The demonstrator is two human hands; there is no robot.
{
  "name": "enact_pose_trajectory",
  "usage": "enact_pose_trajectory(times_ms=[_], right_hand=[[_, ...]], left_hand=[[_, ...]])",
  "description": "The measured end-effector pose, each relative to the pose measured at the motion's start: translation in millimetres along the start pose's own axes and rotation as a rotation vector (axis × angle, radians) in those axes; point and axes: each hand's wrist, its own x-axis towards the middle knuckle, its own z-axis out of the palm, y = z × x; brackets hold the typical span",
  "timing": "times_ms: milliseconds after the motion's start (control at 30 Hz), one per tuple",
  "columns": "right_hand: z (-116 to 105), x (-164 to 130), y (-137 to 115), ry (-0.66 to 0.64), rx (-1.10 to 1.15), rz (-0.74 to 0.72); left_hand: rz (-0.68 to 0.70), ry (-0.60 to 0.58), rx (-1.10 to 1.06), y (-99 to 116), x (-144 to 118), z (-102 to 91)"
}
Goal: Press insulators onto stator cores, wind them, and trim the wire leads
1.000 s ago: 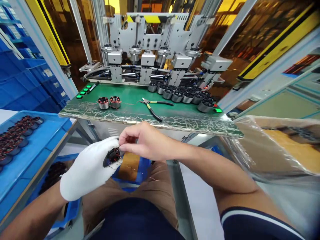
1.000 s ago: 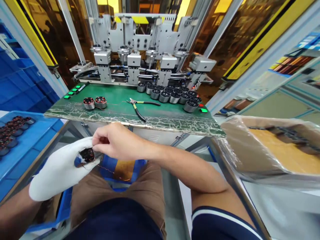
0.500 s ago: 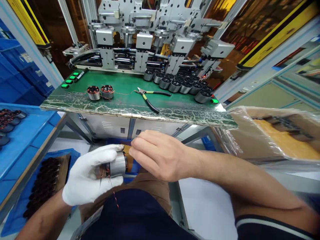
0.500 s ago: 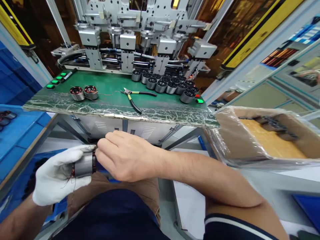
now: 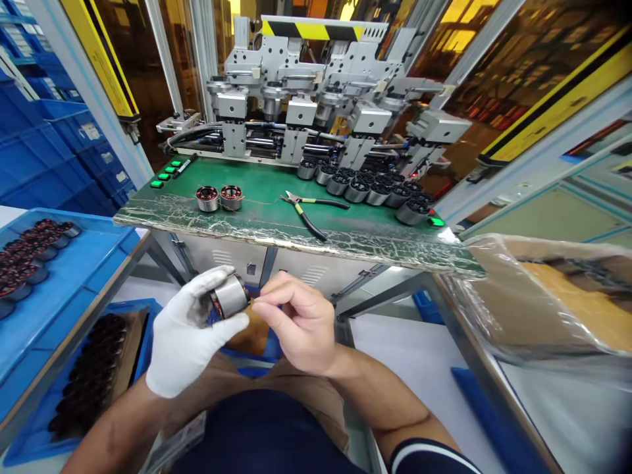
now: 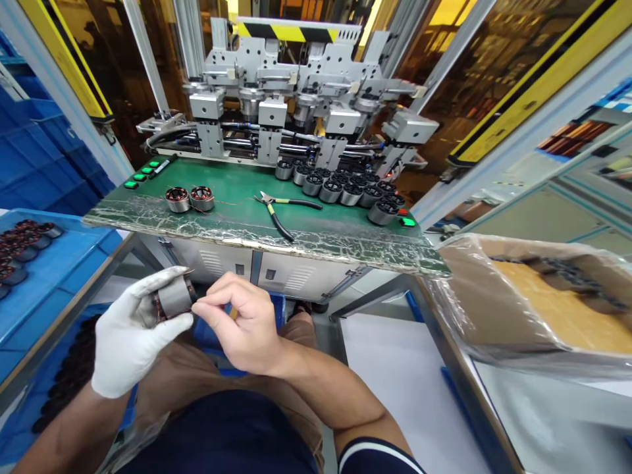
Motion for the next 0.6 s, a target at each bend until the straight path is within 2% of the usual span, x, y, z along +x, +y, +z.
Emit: enact_pose_trajectory(times_ms=[67, 133, 233, 300, 400, 433, 500, 600], right_hand=[[1, -2, 3, 0.000, 0.054, 0.077], [-1, -3, 3, -0.021, 0.102, 0.086], [-15, 4, 1, -0.078, 0.115, 0.118], [-37, 22, 7, -0.061, -0.001, 0.155], [-78, 65, 34, 0.030, -0.405, 0.112], [-90, 81, 47, -0.010, -0.581, 0.096], [-108, 108, 71, -0.198, -0.908, 0.121], [-118, 124, 92, -0.480, -1.128, 0.200]], left_hand=[[-0.073, -0.043, -0.125, -1, 0, -0.9], [-0.089, -0.065, -0.206, -4, -2, -3.5], [-0.036, -0.003, -0.196, -9, -4, -11.9], [0.041, 0.069, -0.146, -10, -4, -19.8], [0.158, 0.157, -0.111, -6, -2, -28.5], [0.187, 0.169, -0.102, -5, -2, -29.4], [0.232, 0.167, -0.068, -2, -3, -28.7], [0.256, 0.144, -0.021, -2, -7, -27.0]])
